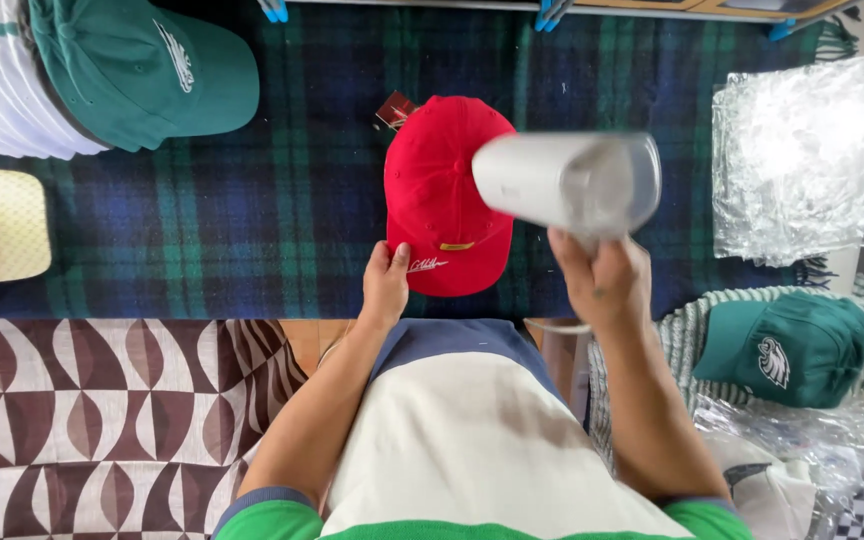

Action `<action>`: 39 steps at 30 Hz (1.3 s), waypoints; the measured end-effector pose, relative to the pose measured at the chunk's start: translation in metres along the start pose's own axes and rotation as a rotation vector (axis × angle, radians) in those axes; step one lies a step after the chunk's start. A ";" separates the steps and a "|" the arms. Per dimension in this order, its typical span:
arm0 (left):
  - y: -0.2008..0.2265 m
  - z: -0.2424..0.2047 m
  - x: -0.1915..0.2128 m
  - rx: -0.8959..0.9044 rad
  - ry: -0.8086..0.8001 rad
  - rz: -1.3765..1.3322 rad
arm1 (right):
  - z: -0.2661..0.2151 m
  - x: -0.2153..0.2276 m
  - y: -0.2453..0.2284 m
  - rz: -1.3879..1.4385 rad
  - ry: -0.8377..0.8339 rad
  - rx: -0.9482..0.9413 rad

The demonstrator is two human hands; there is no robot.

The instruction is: A person is cleaning and steaming a red baseball cap using a brush and a handheld steamer in a warehouse setting.

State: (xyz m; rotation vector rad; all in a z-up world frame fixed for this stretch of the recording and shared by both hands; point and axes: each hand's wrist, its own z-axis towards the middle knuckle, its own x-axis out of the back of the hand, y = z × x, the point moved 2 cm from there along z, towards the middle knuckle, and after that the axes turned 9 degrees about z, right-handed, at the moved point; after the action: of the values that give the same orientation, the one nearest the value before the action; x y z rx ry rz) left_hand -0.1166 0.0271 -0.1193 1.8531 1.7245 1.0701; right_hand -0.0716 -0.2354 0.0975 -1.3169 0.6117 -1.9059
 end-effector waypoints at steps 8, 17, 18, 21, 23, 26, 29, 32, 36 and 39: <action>0.036 -0.025 0.007 0.004 -0.048 -0.188 | -0.046 0.002 0.038 0.100 -0.069 -0.345; 0.049 -0.041 0.010 -0.031 -0.070 -0.377 | -0.102 0.010 0.029 -0.106 -0.017 0.026; 0.055 -0.041 0.013 -0.051 -0.064 -0.389 | -0.088 0.008 0.008 -0.158 -0.058 0.135; 0.052 -0.039 0.012 -0.050 -0.070 -0.407 | -0.033 -0.010 -0.063 -0.153 -0.217 0.155; 0.020 -0.014 0.001 -0.059 -0.068 -0.411 | -0.002 -0.022 -0.083 -0.191 -0.239 0.176; 0.004 -0.003 -0.008 -0.054 -0.078 -0.454 | 0.022 -0.035 -0.088 -0.239 -0.297 0.157; -0.014 0.008 -0.018 -0.035 -0.099 -0.521 | 0.017 -0.030 -0.094 -0.239 -0.349 0.118; -0.002 0.002 -0.010 -0.034 -0.083 -0.582 | -0.007 -0.024 -0.088 -0.259 -0.408 0.101; -0.085 0.066 -0.049 -0.015 -0.124 -0.751 | -0.031 -0.031 -0.062 -0.286 -0.464 0.202; -0.040 0.026 -0.019 0.153 -0.287 -0.923 | -0.035 -0.026 -0.080 -0.292 -0.645 0.029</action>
State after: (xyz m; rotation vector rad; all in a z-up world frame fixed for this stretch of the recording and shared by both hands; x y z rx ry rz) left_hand -0.1228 0.0213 -0.1693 0.9659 2.1402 0.2913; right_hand -0.1227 -0.1658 0.1275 -1.9546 0.0639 -1.5488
